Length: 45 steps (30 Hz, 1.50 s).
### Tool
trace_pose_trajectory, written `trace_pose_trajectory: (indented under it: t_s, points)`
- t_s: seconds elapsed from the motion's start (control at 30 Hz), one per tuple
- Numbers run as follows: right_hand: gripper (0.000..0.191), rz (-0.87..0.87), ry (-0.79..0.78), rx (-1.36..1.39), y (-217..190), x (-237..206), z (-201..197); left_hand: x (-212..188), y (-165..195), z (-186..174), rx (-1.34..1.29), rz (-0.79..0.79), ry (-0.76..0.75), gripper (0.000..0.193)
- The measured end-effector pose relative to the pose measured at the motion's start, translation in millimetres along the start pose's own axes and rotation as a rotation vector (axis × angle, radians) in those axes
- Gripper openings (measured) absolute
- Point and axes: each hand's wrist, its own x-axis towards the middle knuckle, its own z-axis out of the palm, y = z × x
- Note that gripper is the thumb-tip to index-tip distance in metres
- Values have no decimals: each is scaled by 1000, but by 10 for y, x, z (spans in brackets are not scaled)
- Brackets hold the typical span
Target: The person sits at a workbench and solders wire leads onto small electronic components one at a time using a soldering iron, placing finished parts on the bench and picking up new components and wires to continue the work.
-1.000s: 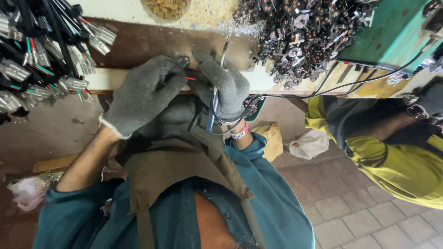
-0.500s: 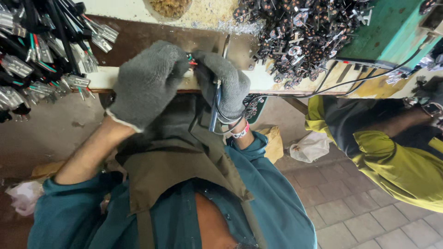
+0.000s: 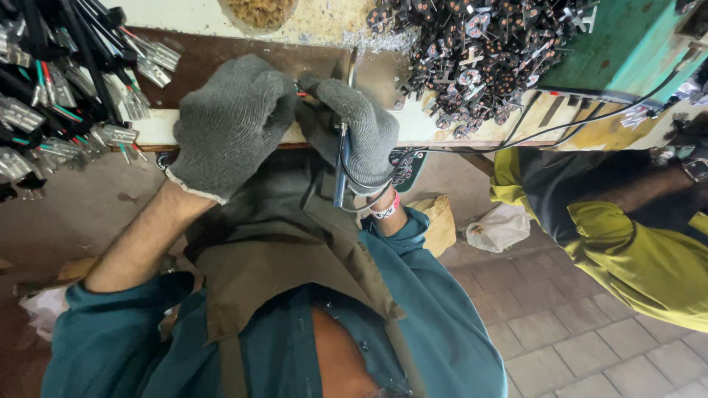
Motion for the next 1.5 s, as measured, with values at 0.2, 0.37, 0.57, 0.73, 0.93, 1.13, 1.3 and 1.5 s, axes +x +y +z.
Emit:
trace_pose_trajectory:
  t_s: [0.2,0.37,0.57,0.73,0.93,1.13,1.3,1.5]
  points:
    - [48,95,-77,12,-3,-4,-58,-16,-8,50,21,-4,12,11]
    - [49,0,-41,-1,-36,41,-70,-15,-32,71,3,52,76,11]
    - [50,8,-30,55,-78,77,-64,-21,-38,87,80,52,78,17]
    - [38,-41,83,154,-28,59,-8,-27,-42,61,8,57,70,12]
    - [21,-77,-1,360,167,-187,-202,-14,-26,81,82,41,74,13]
    - [29,-187,-69,80,262,-355,-211,-18,-61,102,65,23,32,18]
    - [30,-196,-91,53,168,-271,-154,-10,-53,99,80,6,-42,18]
    - [34,-275,-179,21,138,-170,-213,3,-69,121,16,1,-27,16]
